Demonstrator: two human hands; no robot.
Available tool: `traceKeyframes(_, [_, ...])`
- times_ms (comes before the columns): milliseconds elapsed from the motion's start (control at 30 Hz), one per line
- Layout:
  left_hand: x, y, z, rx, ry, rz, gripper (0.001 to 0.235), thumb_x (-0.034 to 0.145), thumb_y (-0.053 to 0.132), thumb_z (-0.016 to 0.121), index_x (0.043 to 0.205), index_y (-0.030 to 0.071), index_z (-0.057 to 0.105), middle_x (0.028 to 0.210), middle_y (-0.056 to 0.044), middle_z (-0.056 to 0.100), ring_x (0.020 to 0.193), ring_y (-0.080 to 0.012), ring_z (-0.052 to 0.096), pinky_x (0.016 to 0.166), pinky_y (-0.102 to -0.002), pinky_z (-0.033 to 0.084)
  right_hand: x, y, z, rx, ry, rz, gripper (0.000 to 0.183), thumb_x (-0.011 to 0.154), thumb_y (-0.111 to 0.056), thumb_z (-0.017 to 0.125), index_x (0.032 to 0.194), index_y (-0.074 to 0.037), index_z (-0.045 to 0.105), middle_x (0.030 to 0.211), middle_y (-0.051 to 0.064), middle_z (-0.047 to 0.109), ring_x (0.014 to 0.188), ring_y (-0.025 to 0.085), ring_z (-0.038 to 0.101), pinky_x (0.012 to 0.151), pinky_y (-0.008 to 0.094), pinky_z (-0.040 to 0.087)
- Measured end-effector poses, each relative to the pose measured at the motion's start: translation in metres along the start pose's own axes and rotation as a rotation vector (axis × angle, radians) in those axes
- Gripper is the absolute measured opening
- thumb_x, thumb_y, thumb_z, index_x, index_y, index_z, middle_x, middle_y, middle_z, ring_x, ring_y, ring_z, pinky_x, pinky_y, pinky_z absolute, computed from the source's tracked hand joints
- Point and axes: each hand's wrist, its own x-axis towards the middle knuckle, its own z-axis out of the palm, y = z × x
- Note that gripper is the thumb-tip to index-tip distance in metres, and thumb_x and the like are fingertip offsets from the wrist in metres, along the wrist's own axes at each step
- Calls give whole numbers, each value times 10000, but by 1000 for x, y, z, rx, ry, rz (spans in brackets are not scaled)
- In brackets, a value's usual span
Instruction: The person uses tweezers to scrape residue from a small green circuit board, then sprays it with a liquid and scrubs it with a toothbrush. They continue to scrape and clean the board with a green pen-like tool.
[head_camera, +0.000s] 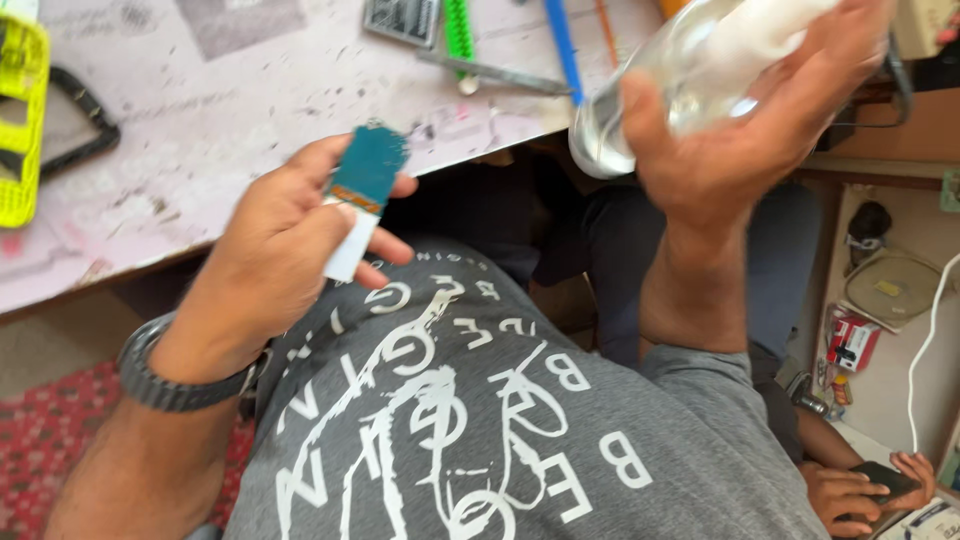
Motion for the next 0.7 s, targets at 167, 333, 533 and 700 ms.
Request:
traceKeyframes(167, [0, -1, -7, -26, 51, 28, 538, 911, -13, 391, 1444, -36, 462, 1223, -186, 688, 819, -228, 747, 637, -299, 644, -18, 77, 33, 64, 275, 44, 1181, 854, -245, 945, 1662, -206, 85, 1647, 1, 207, 1530, 143, 237, 1304, 320, 232])
traceKeyframes(333, [-3, -2, -20, -41, 45, 55, 529, 928, -5, 411, 1454, -38, 456, 1203, -193, 692, 819, -230, 743, 629, -307, 640, -3, 60, 50, 140, 336, 61, 1170, 878, -316, 941, 1644, -189, 65, 1651, 24, 228, 1517, 166, 263, 1292, 351, 270])
traceKeyframes(533, [-9, 0, -38, -91, 64, 136, 588, 899, -21, 410, 1486, -36, 442, 1230, -207, 682, 838, -258, 746, 649, -332, 648, 24, -45, 46, 59, 153, -14, 331, 991, -76, 711, 1275, -2, 557, 1232, 159, 626, 1150, 305, 618, 1004, 438, 509])
traceKeyframes(700, [-11, -2, -41, -155, 13, 169, 651, 877, -44, 428, 1528, -23, 405, 1245, -224, 673, 871, -269, 743, 677, -342, 654, 30, -33, 81, -228, -283, 92, 233, 1001, 40, 709, 1227, 33, 655, 1207, 195, 706, 1100, 419, 684, 981, 479, 548])
